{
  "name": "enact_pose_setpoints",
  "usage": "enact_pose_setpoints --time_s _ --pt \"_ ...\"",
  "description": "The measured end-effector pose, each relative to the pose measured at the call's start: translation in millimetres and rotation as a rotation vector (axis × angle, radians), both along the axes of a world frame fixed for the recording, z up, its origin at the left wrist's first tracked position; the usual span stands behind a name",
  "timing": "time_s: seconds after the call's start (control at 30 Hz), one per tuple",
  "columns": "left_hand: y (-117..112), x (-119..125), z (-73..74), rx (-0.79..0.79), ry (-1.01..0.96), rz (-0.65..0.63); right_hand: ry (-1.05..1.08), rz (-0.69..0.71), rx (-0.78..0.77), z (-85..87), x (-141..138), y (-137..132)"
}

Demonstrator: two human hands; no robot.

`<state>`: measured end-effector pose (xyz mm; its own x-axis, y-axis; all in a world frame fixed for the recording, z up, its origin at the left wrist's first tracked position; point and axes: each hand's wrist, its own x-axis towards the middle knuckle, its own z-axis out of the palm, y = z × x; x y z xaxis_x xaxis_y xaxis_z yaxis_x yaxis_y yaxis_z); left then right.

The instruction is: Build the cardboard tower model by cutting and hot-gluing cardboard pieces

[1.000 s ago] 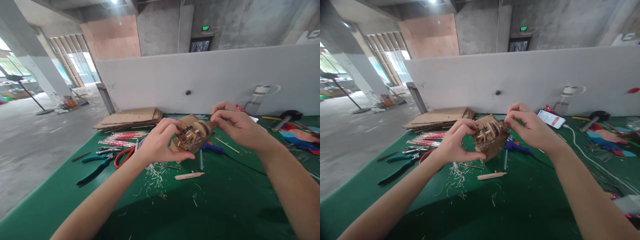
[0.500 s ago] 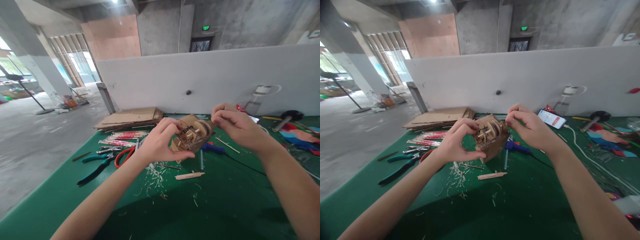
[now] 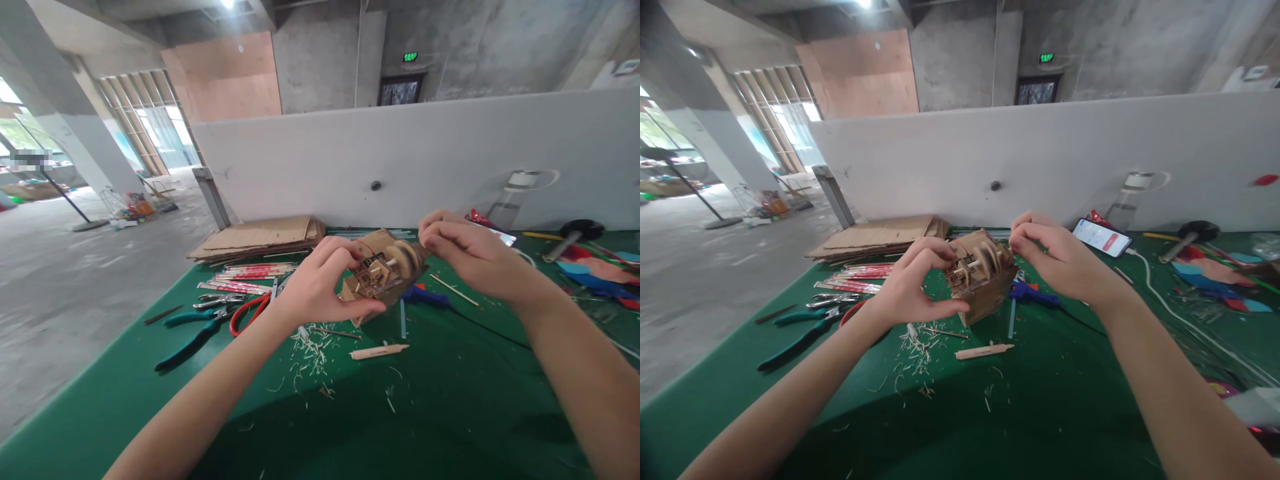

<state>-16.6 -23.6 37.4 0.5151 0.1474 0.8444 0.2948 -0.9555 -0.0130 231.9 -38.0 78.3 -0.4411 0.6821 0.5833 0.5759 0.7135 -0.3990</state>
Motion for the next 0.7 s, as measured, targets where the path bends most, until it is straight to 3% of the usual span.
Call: enact_pose_setpoints --time_s 0.7 --pt "3.0 -3.8 -1.6 -0.037 0.033 0.028 0.026 -0.039 0.013 -2.1 -2.2 -2.1"
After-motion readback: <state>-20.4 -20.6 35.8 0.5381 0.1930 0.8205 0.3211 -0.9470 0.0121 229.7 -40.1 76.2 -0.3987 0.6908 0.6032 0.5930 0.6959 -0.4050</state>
